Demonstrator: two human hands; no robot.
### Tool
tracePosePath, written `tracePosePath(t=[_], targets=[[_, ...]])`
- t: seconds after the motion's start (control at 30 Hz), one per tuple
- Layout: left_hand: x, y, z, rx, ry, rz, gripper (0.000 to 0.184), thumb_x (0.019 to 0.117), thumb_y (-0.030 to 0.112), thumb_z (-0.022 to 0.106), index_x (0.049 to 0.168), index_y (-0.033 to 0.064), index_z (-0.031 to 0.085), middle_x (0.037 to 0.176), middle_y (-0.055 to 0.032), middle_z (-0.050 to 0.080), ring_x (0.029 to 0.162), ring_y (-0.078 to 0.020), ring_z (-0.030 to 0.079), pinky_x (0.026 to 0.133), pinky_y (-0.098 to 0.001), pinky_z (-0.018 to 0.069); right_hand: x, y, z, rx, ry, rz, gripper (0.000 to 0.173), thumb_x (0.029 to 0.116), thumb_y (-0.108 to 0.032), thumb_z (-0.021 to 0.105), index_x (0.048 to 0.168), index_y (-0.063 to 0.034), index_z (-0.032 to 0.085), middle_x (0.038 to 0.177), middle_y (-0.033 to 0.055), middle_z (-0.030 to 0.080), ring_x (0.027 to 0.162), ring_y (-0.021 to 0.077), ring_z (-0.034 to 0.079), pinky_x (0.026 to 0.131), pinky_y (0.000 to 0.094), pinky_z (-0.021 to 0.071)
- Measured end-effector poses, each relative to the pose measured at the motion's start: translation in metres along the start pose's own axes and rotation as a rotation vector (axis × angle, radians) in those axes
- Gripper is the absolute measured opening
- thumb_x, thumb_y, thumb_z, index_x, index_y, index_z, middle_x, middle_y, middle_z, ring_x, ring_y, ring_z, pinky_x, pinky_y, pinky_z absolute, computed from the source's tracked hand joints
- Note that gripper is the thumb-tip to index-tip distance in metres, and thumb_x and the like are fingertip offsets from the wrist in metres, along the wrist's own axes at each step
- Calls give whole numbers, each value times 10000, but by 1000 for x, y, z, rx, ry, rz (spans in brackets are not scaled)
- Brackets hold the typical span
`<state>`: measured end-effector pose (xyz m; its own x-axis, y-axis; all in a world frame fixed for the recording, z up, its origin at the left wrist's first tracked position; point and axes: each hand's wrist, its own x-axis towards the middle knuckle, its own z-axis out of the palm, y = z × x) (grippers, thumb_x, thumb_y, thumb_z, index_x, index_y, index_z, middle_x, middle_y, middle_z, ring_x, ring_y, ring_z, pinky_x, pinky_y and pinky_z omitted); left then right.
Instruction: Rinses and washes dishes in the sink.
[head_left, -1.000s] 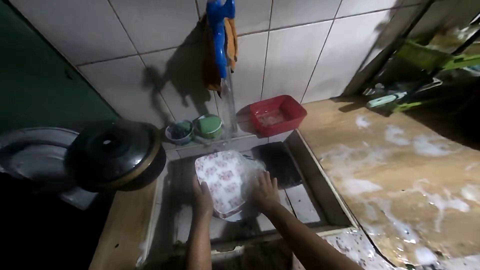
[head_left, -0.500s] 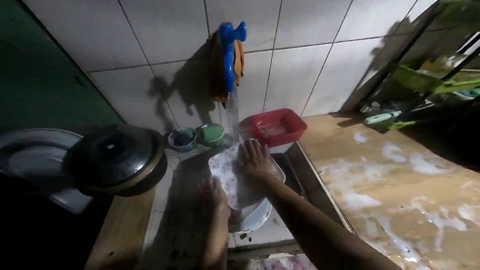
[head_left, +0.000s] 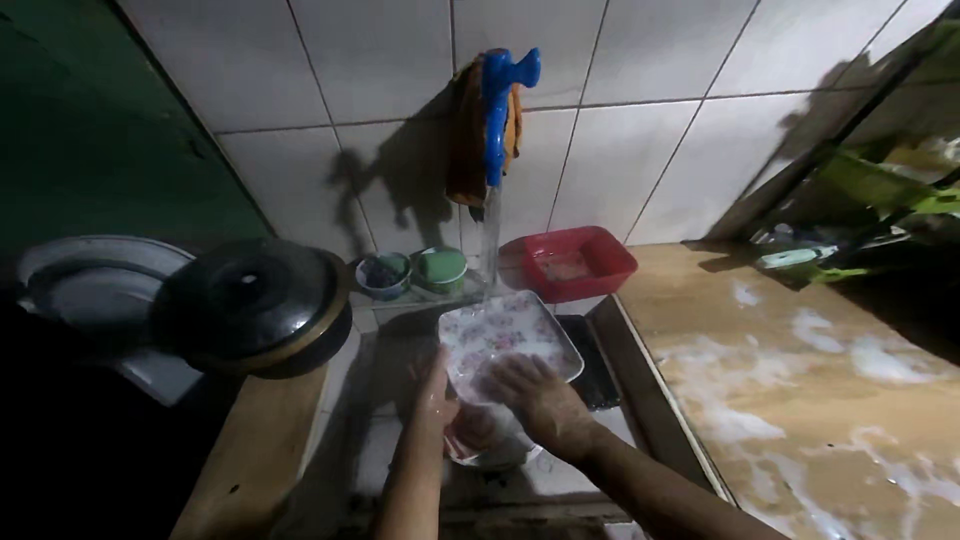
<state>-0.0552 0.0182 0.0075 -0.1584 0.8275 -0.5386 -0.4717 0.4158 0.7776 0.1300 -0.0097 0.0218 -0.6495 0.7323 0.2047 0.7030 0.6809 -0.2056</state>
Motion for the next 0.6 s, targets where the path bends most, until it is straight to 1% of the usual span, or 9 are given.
tracePosePath(t=[0.03,0.07,0.1,0.17,0.23,0.3,0.37,0.47,0.6], targets=[[-4,5,3,-12,-38,2,568,1095,494,343,1498,99,410,1400,-143,556,1237,-275,565,1016,-477,484,0,3,-11,35,102,52,383,930,36,621,1267,-116,720,1289,129,706,1231,347,655,1041,602,491],[-7,9,8,-17,-60,27,543,1106,483,287,1448,87,435,1279,-123,604,1106,-236,620,918,-418,533,3,5,-25,112,175,131,257,946,1,628,1165,-66,743,1117,137,754,1045,337,728,914,573,567],[-8,11,9,-9,-68,45,530,1111,479,269,1441,98,432,1245,-116,631,1044,-230,657,855,-409,558,7,7,-42,250,188,247,185,977,-41,625,1127,-11,728,987,173,745,910,353,735,815,578,578],[-6,9,5,53,-33,20,555,1100,495,337,1533,150,362,1415,-127,551,1189,-287,589,935,-505,498,20,15,-69,552,207,488,200,1003,-106,642,1162,9,682,919,157,704,821,270,676,772,495,551],[-3,2,0,96,-3,-10,611,1096,462,397,1595,134,264,1587,-171,378,1407,-375,421,1079,-622,392,33,29,-80,817,323,634,203,1010,-115,639,1171,8,636,915,88,645,787,138,597,745,356,514],[-2,-1,-4,123,12,-37,625,1097,450,407,1609,138,230,1630,-166,314,1447,-390,377,1089,-625,392,43,45,-75,1108,439,716,234,1039,-171,595,1230,-36,609,969,51,666,819,92,640,762,309,558],[-3,0,-5,105,31,-37,622,1102,441,398,1609,132,212,1630,-180,303,1432,-400,398,1069,-606,428,51,57,-59,1347,498,744,254,1062,-243,553,1235,-61,587,969,57,684,815,119,664,745,335,579],[-5,3,-11,-3,67,82,575,1104,406,408,1568,80,312,1528,-219,425,1297,-376,529,1003,-543,493,64,52,-40,1500,498,806,290,1078,-314,505,1239,-85,582,915,47,655,762,123,643,680,324,567],[-6,7,-31,-145,66,221,407,1103,312,427,1412,54,482,1248,-137,632,1062,-222,647,897,-392,555,78,40,-19,1548,479,819,304,1091,-354,457,1177,-101,602,807,10,599,666,93,588,601,283,524]])
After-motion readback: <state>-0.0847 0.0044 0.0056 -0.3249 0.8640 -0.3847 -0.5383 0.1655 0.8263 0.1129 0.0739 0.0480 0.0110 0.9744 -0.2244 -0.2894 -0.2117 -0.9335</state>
